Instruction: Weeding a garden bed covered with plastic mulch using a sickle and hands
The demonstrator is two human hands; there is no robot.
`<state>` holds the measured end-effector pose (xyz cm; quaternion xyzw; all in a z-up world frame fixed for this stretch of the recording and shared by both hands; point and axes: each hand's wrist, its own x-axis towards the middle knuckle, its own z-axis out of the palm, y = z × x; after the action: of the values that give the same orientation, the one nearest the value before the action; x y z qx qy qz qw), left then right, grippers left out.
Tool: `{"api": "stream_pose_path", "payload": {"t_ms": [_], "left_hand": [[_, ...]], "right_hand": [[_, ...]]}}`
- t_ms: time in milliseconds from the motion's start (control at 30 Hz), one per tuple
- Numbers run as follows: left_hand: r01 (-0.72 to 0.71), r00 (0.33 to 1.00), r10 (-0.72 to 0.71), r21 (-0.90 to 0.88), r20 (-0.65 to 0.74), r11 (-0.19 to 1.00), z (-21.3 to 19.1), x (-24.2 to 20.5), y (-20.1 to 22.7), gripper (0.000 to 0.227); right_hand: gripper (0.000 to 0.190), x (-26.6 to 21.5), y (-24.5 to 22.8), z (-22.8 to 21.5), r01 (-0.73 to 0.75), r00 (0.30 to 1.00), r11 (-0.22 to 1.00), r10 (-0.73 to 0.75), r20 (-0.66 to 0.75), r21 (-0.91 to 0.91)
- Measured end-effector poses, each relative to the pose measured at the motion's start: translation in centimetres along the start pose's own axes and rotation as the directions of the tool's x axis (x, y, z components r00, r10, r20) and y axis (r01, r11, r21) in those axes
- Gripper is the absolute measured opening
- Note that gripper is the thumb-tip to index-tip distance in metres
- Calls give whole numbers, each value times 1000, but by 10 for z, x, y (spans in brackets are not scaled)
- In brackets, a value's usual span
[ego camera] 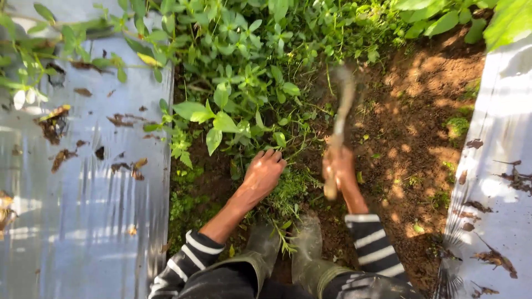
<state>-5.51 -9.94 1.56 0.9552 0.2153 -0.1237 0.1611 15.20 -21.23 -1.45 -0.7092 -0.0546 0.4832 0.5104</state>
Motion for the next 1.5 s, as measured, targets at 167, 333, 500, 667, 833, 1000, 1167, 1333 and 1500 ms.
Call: {"api": "stream_pose_path", "payload": {"t_ms": [167, 333, 500, 667, 833, 1000, 1167, 1333, 1500], "left_hand": [[35, 992, -33, -10, 121, 999, 6, 0, -1, 14], [44, 987, -43, -3, 156, 999, 10, 4, -3, 14], [51, 993, -50, -4, 106, 999, 8, 7, -4, 15], [35, 999, -35, -7, 20, 999, 14, 4, -2, 12], [9, 989, -18, -57, -145, 998, 42, 5, -13, 11], [-1, 985, -14, -84, -172, 996, 43, 1, -12, 11], [3, 986, -17, -83, -169, 997, 30, 13, -15, 10], [-26, 984, 26, 6, -178, 1000, 41, 23, -17, 10], [-142, 980, 160, 152, -116, 978, 1, 68, -13, 95]], "right_hand": [[49, -21, 0, 1, 6, 1000, 999, -6, 5, -46], [27, -5, -27, 4, 135, 989, 984, -141, -40, -119], [40, -19, -19, 3, 0, 1000, 994, 1, 13, -111], [50, 18, -8, 1, 36, 999, 996, -32, 37, -85], [50, -20, -2, -5, -73, 993, 992, 82, 82, -106], [47, 6, -3, 5, -24, 1000, 999, 24, 1, 26], [50, -41, 19, -21, -177, 966, 962, 210, 151, -206], [51, 7, 11, -6, -101, 993, 995, 102, 53, -24], [33, -42, 3, 2, 63, 950, 922, 62, 306, -382]]}}
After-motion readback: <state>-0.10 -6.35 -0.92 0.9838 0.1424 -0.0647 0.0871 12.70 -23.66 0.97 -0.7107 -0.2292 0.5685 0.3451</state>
